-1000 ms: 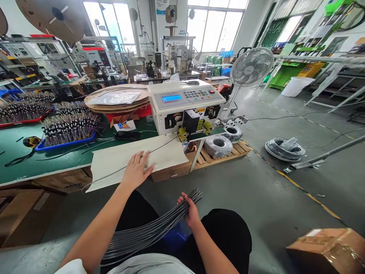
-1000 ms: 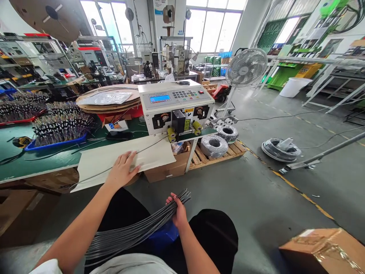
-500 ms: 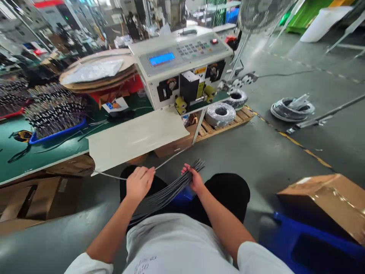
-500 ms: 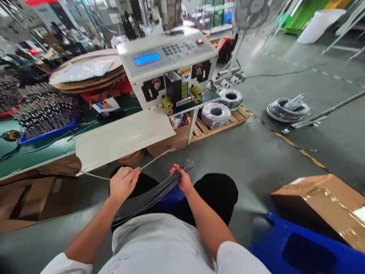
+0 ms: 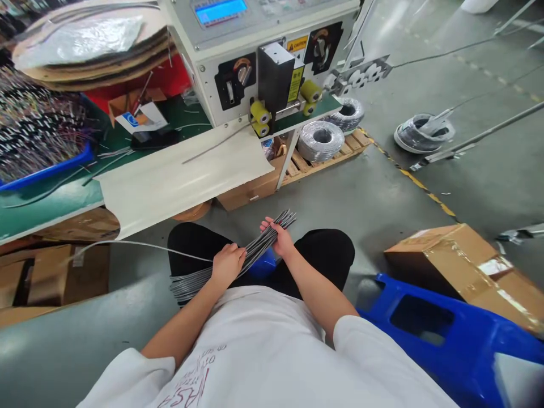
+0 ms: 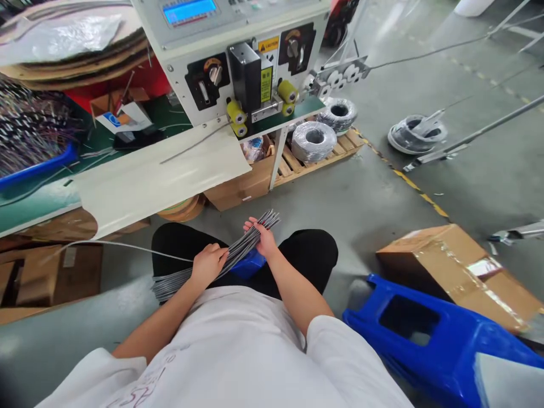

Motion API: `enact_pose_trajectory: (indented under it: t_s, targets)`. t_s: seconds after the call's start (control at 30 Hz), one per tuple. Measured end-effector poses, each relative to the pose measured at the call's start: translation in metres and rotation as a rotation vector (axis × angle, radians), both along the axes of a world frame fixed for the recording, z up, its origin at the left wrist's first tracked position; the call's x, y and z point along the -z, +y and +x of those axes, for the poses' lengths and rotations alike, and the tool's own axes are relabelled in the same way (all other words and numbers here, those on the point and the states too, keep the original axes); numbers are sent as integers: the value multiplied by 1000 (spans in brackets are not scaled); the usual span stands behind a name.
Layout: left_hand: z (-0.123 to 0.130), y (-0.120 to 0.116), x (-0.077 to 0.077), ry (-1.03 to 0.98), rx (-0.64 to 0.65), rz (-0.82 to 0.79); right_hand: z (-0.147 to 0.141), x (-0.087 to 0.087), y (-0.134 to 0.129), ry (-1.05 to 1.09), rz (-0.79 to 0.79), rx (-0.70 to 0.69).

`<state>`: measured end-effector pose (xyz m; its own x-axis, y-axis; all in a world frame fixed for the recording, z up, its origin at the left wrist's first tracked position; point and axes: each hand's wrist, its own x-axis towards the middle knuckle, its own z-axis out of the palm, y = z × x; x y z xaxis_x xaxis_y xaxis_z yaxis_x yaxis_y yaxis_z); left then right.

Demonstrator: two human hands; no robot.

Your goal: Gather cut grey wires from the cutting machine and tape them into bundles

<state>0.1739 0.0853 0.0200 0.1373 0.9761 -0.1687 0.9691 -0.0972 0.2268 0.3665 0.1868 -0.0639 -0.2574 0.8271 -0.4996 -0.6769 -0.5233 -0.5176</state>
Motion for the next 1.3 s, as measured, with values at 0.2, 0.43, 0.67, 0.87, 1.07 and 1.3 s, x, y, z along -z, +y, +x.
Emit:
enact_pose_trajectory:
  t_s: [0.2, 0.43, 0.67, 0.87, 1.07, 1.3]
  targets:
    - [5, 8, 7, 7, 40, 24, -3, 3, 2, 6, -3, 20]
    - [-21, 2, 10, 12, 84, 81, -5, 2, -4, 8, -50, 35]
    - [-85, 21, 13, 50, 78, 189, -2, 1, -1, 35, -46, 65]
    - [-78, 40, -30, 1, 176, 591, -5, 5, 1, 59, -28, 53]
    - [-76, 77, -87, 65, 158, 861, -4, 10, 3, 57, -14, 51]
    - [-74, 119, -122, 90, -80, 737, -3, 9, 2, 42, -8, 62]
